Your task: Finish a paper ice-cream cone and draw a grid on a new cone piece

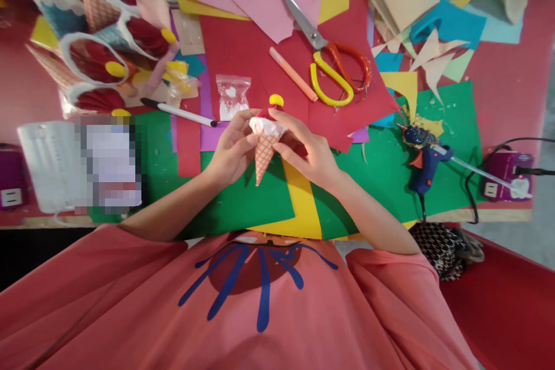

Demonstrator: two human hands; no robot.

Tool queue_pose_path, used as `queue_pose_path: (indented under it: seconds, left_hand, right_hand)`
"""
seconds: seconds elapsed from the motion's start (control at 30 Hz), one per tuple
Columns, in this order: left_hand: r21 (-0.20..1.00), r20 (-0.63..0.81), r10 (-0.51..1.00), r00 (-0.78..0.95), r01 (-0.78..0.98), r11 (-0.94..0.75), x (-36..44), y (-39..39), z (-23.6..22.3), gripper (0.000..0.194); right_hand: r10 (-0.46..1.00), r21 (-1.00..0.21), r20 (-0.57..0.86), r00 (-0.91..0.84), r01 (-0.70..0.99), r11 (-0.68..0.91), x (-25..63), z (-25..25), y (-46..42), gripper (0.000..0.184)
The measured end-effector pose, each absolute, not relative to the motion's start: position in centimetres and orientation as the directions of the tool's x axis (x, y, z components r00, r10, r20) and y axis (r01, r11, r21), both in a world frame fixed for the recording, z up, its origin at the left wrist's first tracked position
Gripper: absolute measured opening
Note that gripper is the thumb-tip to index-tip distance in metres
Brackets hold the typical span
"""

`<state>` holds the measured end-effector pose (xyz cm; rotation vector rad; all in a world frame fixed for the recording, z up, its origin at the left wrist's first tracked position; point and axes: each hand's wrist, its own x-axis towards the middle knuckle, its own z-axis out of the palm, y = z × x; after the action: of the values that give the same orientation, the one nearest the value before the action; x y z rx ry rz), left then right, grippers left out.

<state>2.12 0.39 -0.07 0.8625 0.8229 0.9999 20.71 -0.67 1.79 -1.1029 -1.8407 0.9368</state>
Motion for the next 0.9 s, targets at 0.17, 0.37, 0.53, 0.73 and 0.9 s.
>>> queue_pose_path:
  seconds: [0.17,0.37,0.53,0.73,0.9]
  left_hand:
    - [0.916,-0.024,0.943,0.333,-0.371,0.154,2.0,0.7,-0.3,0.042]
    - [0.915,0.078,0.936,0.344,-0.397,0.069,2.0,0.8,-0.9,0.037]
    - [0.927,0.070,0.930,0.361,-0.368,0.073,1.9,0.8,-1.2,0.037]
    - [0.936,0.024,0.931,0.363,-0.336,0.107,1.9,0.7,-0.9,0.040]
    - [0.940,-0.104,0.908,0.406,-0.258,0.222,2.3,0.5,0.1,0.055]
  right_hand:
    - [0.902,-0.827,0.342,-0.264,0.372,0.422,20.8,1.9,-0.7,0.026]
    - [0.861,-0.776,0.423,-0.282,0.378,0.505,21.0,1.7,-0.6,0.016]
    - [0.853,-0.749,0.420,-0.309,0.412,0.518,20.9,2.0,-0.4,0.009]
    - [0.887,-0.816,0.357,-0.293,0.365,0.448,20.7,2.3,-0.3,0.010]
    - [0.932,-0.881,0.248,-0.264,0.338,0.331,20.6,2.5,-0.4,0.016]
